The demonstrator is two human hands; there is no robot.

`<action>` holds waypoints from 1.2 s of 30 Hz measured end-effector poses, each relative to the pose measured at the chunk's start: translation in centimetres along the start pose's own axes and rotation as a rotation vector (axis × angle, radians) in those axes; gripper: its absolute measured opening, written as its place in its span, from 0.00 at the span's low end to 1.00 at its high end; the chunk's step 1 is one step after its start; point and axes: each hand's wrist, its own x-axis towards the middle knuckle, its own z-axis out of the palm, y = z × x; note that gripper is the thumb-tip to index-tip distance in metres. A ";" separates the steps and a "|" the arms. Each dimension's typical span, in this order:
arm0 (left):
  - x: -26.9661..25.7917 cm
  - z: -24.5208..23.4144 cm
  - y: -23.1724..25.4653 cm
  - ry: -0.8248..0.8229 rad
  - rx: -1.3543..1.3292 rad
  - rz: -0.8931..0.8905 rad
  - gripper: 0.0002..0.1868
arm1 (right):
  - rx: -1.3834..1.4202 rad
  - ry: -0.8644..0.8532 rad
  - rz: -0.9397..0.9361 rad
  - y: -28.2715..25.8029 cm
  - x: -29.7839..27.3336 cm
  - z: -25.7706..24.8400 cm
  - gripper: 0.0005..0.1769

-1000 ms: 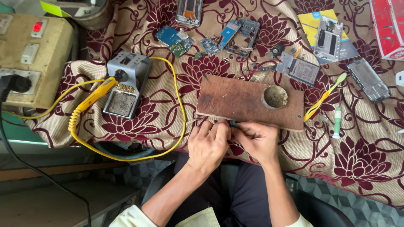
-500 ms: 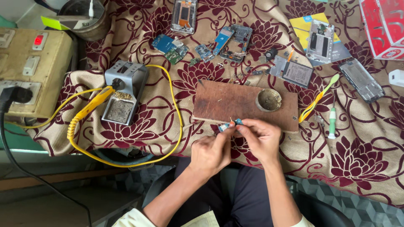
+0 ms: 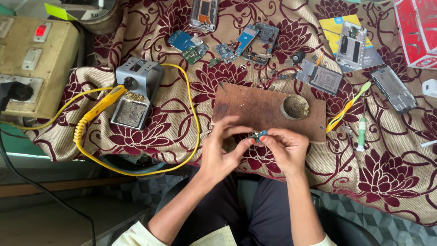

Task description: The person uses a small screwdriver to remove screws from a blue circuit board, then picks up and inspects the board. They continue to manipulate the board and its components with their hands, occasionally using the screwdriver to adjust parts.

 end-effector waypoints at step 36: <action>1.0 -0.3 -4.0 -0.298 -0.774 -0.474 0.25 | 0.019 -0.282 -0.026 -1.6 0.5 -0.5 0.07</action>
